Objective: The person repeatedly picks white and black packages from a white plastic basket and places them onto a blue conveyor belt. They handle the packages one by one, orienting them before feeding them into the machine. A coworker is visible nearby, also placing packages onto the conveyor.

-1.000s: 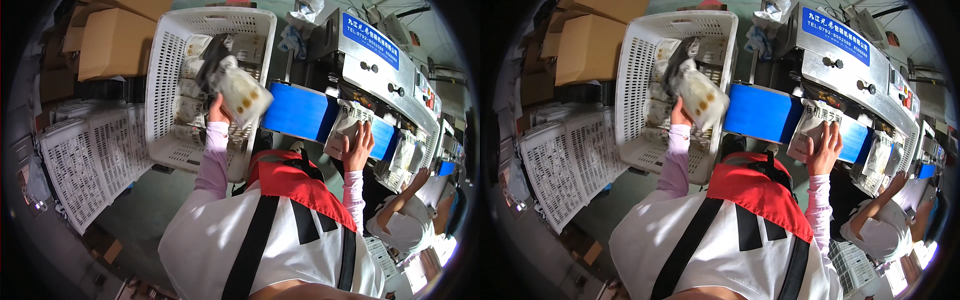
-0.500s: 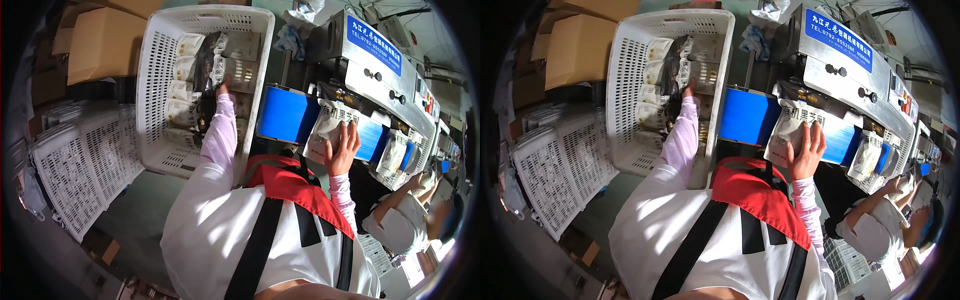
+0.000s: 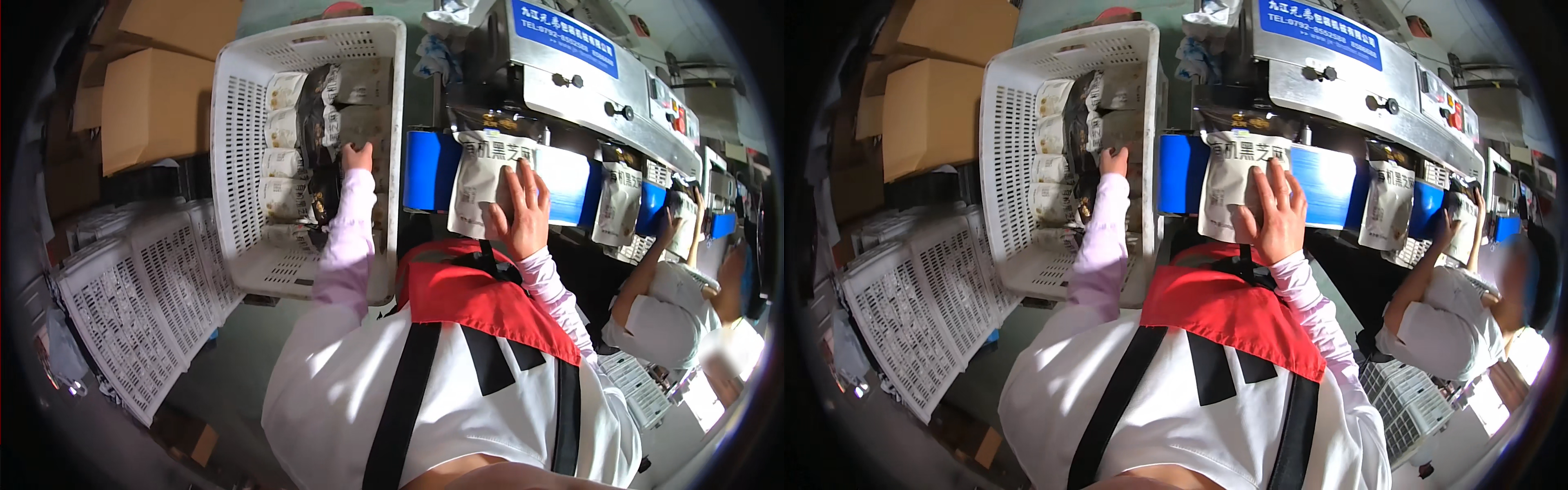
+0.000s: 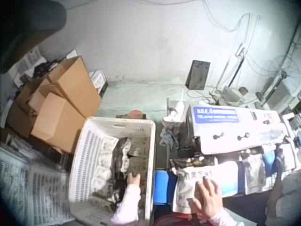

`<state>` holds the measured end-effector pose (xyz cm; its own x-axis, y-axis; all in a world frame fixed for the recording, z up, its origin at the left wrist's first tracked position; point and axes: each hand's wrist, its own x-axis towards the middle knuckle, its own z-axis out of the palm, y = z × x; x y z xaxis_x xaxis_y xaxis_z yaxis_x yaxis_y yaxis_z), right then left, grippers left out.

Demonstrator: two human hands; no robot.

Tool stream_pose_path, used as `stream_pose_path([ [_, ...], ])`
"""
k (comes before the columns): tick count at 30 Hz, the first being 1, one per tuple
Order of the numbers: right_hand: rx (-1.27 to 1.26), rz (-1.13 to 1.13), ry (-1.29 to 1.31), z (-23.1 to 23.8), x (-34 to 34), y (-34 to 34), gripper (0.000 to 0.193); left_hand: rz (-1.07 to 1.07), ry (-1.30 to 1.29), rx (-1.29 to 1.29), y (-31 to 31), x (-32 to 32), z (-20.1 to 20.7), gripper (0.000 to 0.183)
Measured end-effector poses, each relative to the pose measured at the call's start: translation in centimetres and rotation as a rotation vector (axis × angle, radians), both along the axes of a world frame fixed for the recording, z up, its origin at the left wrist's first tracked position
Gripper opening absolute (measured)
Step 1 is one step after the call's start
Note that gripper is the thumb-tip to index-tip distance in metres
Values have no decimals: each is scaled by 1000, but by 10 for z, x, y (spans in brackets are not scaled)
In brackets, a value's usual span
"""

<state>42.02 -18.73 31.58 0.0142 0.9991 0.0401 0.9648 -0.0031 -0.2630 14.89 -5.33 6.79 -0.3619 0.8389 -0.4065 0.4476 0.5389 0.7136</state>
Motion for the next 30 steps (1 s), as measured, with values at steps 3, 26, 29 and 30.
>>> stream_pose_path([
  [3,10,9,36,4,7,-7,61,161,-478,236,-24,18,88,33],
  [26,144,-389,-218,-17,146,-51,64,-182,-745,-8,-24,17,147,70],
  [29,139,-362,-186,-20,139,-47,65,-317,-953,-44,-24,6,173,47],
  [30,133,-352,-178,-20,136,-45,65,-308,-1008,-34,-26,2,174,45],
])
